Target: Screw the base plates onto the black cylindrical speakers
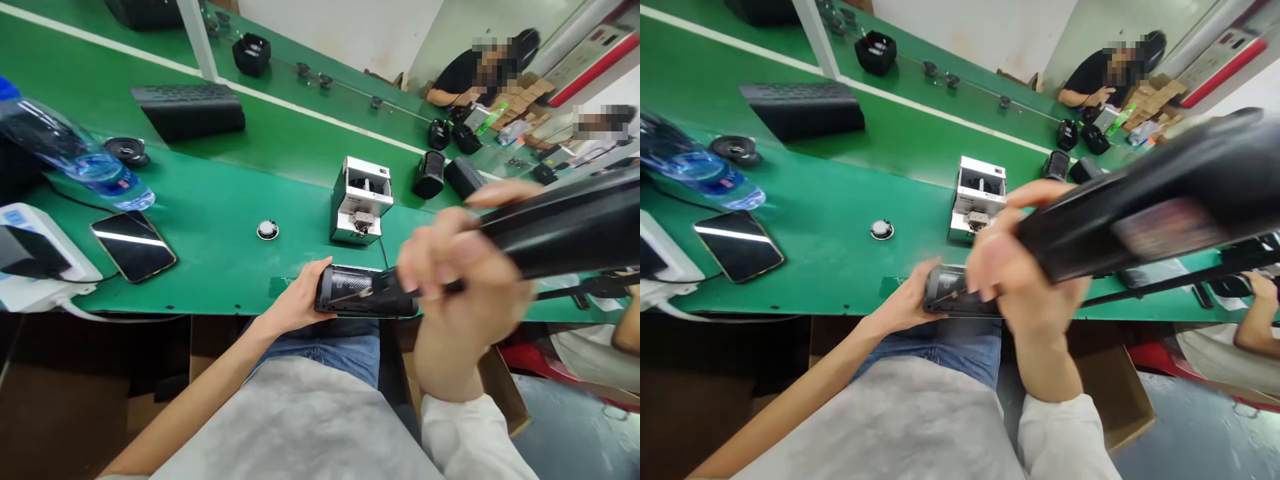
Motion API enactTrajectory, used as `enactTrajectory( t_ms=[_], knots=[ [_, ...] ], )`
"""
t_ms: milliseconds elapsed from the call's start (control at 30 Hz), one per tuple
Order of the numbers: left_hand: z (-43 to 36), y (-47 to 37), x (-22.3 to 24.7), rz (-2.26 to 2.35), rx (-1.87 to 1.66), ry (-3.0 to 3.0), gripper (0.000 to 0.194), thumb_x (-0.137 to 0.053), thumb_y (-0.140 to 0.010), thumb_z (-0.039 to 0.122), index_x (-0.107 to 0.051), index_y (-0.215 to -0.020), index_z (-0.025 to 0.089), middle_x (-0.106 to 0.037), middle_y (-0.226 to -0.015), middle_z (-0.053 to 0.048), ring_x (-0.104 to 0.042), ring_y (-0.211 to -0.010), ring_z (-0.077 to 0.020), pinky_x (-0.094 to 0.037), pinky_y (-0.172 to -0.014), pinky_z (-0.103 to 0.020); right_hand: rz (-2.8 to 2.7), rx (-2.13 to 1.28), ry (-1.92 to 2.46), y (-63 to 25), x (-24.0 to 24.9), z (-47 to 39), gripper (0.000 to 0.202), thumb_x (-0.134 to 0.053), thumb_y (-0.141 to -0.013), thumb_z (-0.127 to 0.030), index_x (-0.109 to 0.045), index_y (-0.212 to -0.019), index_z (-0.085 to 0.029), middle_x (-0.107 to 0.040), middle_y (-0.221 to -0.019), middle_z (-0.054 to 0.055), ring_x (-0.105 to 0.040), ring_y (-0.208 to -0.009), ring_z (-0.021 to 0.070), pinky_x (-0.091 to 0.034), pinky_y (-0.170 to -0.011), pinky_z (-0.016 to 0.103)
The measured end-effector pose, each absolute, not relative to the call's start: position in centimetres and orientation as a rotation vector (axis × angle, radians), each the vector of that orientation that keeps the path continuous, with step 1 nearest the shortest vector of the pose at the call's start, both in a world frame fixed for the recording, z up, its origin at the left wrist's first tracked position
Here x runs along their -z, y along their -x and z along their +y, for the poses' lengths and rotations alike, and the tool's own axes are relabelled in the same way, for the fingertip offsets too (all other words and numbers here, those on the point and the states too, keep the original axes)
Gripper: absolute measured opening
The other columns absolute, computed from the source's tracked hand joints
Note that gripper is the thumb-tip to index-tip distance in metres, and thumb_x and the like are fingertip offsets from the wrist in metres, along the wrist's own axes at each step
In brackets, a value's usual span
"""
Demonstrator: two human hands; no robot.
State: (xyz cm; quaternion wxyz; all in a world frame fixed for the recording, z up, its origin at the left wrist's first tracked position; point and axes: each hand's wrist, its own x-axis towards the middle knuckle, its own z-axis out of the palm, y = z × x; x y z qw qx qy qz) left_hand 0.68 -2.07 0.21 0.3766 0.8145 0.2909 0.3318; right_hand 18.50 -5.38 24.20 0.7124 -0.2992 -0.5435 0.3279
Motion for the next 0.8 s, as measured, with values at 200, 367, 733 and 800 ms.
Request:
enactTrajectory(
  t_ms=[200, 367, 733, 800],
  knots=[
    [-1.9, -0.4, -0.2, 0.71, -0.827, -2.144, 0.154, -0.109, -0.077, 0.023, 0.001, -0.184, 0.036, -0.041, -0.176, -0.024, -0.047, -0.165, -0.0515, -0.05, -0.132, -0.072, -1.085, -0.186, 0.705, -23.7, -24.3, 4.3, 0.024, -0.083, -0.086, -0.024, -0.061, -0.091, -0.03, -0.043, -0.056, -0.012, -0.041, -0.042, 0.0095, -0.036, -0.039, 0.028],
    [-1.8, -0.4, -0.3, 0.697, -0.828, -2.128, 0.155, -0.11, -0.077, 0.025, 0.0, -0.185, 0.037, -0.042, -0.175, -0.024, -0.048, -0.163, -0.0516, -0.052, -0.131, -0.073, -1.198, -0.166, 0.849, -24.7, -21.9, 8.7, 0.051, -0.091, -0.091, -0.07, -0.053, -0.092, -0.036, -0.04, -0.059, -0.01, -0.039, -0.045, 0.0119, -0.039, -0.042, 0.037],
    [-1.7, -0.5, 0.0, 0.678, -0.875, -2.108, 0.152, -0.109, -0.078, 0.026, -0.002, -0.186, 0.035, -0.046, -0.171, -0.023, -0.051, -0.161, -0.0496, -0.051, -0.131, -0.07, -1.302, -0.237, 0.934, -24.8, -21.8, 10.0, 0.054, -0.089, -0.088, -0.075, -0.049, -0.093, -0.04, -0.038, -0.062, -0.011, -0.03, -0.048, 0.0121, -0.039, -0.041, 0.038],
    [-1.7, -0.5, -0.1, 0.663, -0.894, -2.113, 0.15, -0.108, -0.079, 0.028, -0.003, -0.186, 0.034, -0.047, -0.17, -0.023, -0.052, -0.159, -0.0496, -0.052, -0.13, -0.069, -1.301, -0.238, 0.913, -24.3, -21.6, 9.7, 0.045, -0.09, -0.088, -0.063, -0.051, -0.091, -0.039, -0.041, -0.06, -0.011, -0.033, -0.045, 0.0115, -0.038, -0.038, 0.038]
  ],
)
